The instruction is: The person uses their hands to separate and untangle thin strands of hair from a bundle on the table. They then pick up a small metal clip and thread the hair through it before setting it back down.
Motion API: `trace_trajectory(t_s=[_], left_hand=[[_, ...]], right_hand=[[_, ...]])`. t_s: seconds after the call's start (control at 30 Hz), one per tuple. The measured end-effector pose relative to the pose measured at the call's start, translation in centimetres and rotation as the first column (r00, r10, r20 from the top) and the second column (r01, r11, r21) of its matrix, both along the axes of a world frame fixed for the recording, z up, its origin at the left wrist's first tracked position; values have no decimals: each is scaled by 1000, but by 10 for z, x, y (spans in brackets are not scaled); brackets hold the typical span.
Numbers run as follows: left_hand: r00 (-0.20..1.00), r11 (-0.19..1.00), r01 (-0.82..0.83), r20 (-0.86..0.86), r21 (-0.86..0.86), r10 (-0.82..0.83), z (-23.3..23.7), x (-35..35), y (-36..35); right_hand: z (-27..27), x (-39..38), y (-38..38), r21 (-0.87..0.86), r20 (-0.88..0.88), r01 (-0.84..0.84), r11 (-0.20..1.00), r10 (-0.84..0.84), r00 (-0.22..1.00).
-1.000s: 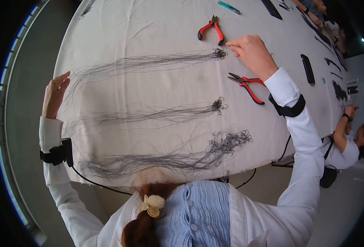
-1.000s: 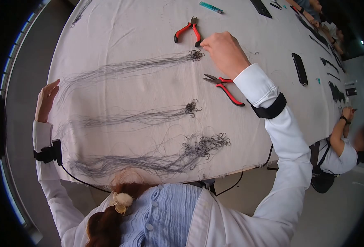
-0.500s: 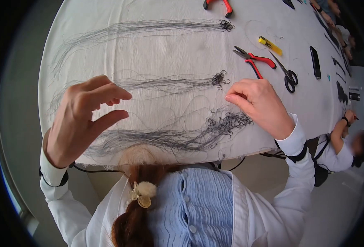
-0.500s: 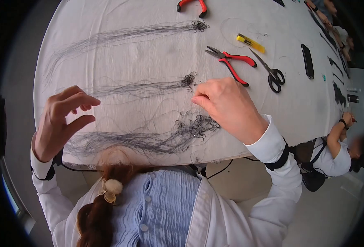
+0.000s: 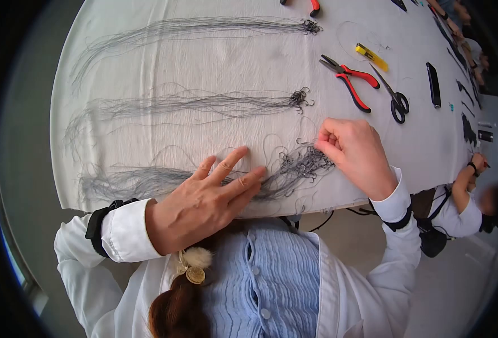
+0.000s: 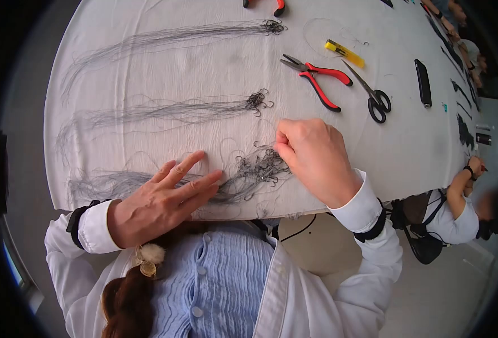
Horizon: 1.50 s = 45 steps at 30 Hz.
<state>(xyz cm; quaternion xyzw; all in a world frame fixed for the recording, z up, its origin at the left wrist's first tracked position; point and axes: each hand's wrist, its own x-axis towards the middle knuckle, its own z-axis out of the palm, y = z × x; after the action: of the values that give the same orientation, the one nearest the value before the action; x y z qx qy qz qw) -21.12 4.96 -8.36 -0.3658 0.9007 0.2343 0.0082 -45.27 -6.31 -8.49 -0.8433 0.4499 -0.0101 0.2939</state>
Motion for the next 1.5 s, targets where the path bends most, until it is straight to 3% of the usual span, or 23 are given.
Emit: trace_trajectory(t_s=[0.13,0.27,0.33,0.37,0.43,0.5,0.57,0.7,0.8,1.07,1.17,1.3,1.5], left_hand=[[999,999,-3,-33,48,4,1,3,3],[995,993,98,-3,68,-98,8,7,-3],[982,977,188,-10,99,-188,9,8,-6],[982,977,191,-10,100,-191,8,8,-6],[983,980,185,-37,75,-182,5,7,-5],[984,981,177,-45,81,-174,5,7,-4],[985,983,165,-55,86,-161,4,8,-4],[985,985,157,-86,76,-151,1,13,-3],[983,987,152,-109,53,-146,-2,14,-3],[979,988,141,-156,61,-130,-5,16,-4],[980,986,151,-144,67,-140,-4,16,-5],[981,986,150,-136,79,-139,-3,16,-5],[982,984,140,-142,109,-124,0,16,-7]], right_hand=[[7,-19,4,-4,-136,79,997,-79,988],[15,-20,3,-108,-127,69,992,-83,988],[14,-8,-1,-222,112,20,975,5,994],[11,-3,-3,-221,113,22,975,3,994],[3,9,-6,-184,273,-70,980,120,954],[-2,17,-7,-214,277,-115,970,173,945],[-2,23,-8,-184,147,-167,969,195,970],[-5,24,-7,-147,119,-122,982,140,983],[-7,24,-4,-211,229,-139,967,188,955],[-7,29,8,-300,-12,-256,919,265,964],[-15,26,9,-307,-14,-253,918,261,965],[-9,22,7,-259,1,-234,937,243,970],[6,1,1,-37,227,-30,999,38,973]])
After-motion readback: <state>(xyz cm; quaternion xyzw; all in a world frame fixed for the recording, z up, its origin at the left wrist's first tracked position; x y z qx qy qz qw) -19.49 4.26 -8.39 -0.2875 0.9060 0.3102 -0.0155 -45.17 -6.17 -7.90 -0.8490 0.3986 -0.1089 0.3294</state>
